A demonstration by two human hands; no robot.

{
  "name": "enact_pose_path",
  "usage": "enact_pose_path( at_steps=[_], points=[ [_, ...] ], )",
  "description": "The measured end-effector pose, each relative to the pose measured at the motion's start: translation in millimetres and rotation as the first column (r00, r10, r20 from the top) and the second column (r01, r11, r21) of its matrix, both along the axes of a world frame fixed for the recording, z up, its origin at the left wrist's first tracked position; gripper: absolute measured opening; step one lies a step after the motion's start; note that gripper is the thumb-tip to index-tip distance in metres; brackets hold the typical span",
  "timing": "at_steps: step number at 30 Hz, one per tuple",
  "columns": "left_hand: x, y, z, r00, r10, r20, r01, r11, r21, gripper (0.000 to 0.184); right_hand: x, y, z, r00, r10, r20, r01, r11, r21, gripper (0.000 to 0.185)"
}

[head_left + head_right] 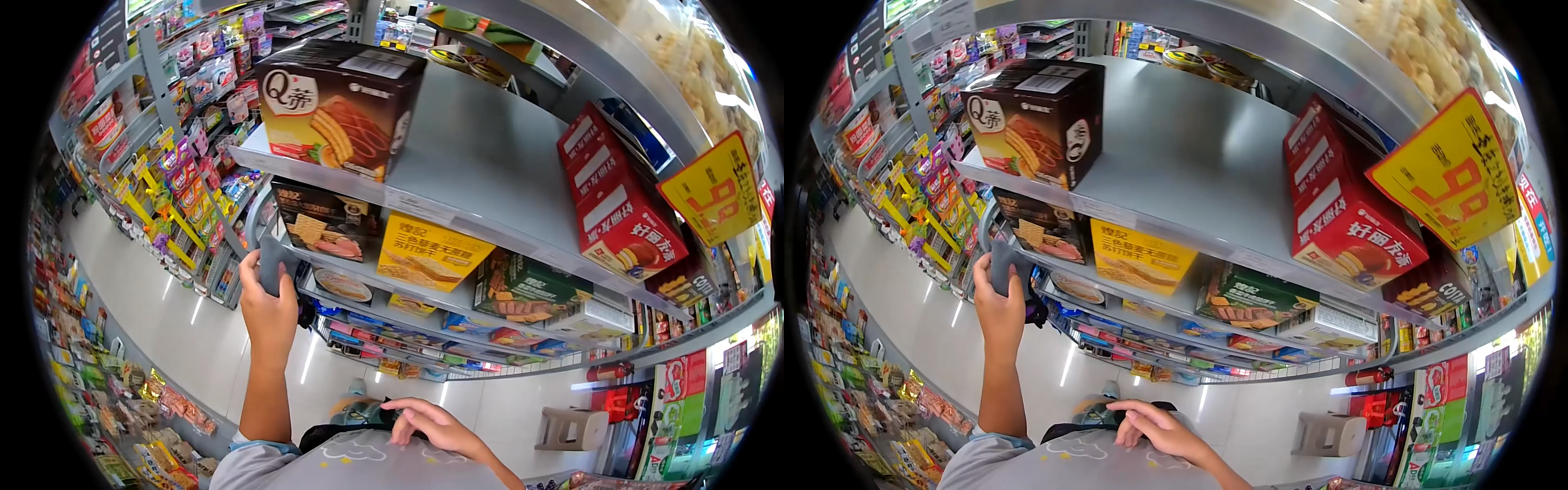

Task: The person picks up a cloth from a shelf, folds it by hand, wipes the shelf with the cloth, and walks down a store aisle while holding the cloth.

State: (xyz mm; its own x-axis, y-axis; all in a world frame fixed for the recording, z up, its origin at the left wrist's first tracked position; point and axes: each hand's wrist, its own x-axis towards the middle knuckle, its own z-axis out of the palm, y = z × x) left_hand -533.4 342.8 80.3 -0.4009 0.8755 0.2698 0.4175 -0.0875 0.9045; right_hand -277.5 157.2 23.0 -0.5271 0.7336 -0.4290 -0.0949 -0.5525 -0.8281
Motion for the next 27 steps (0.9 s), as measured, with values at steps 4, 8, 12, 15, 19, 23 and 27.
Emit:
enact_pose_path(
  at_steps=[4,8,12,15,19,23,27],
  points=[
    [4.6,7.3,-18.1,0.997,0.030,-0.076,-0.020,0.992,0.122,0.036,12.7,-5.6,-0.9,1.000,0.006,-0.011,-0.006,1.000,0.005,0.042],
    [13.0,4.4,-21.5,0.998,0.005,-0.059,0.001,0.995,0.103,0.037,27.1,-18.1,-10.3,0.998,-0.023,-0.055,0.024,1.000,0.007,0.042],
    [32.3,-12.4,-14.8,0.997,-0.010,-0.080,0.015,0.998,0.069,0.036,44.6,-24.7,-13.4,0.995,-0.081,-0.061,0.081,0.997,-0.002,0.044],
    [51.1,-21.7,-12.2,0.996,-0.087,0.016,0.087,0.996,0.020,0.037,54.9,-26.2,-5.1,0.996,-0.087,-0.030,0.087,0.996,0.008,0.045],
    [78.4,-34.7,-12.7,0.985,-0.168,0.046,0.166,0.985,0.043,0.036,67.9,-27.7,-9.6,0.994,-0.102,-0.027,0.102,0.995,-0.013,0.045],
    [104.2,-48.3,-17.5,0.953,-0.284,0.103,0.280,0.958,0.054,0.036,75.4,-27.0,-8.2,0.997,-0.073,-0.015,0.073,0.997,0.010,0.046],
    [133.4,-66.3,-17.2,0.913,-0.391,0.115,0.388,0.921,0.043,0.037,84.9,-29.9,-12.4,0.998,-0.061,-0.021,0.062,0.998,0.021,0.045]
  ],
)
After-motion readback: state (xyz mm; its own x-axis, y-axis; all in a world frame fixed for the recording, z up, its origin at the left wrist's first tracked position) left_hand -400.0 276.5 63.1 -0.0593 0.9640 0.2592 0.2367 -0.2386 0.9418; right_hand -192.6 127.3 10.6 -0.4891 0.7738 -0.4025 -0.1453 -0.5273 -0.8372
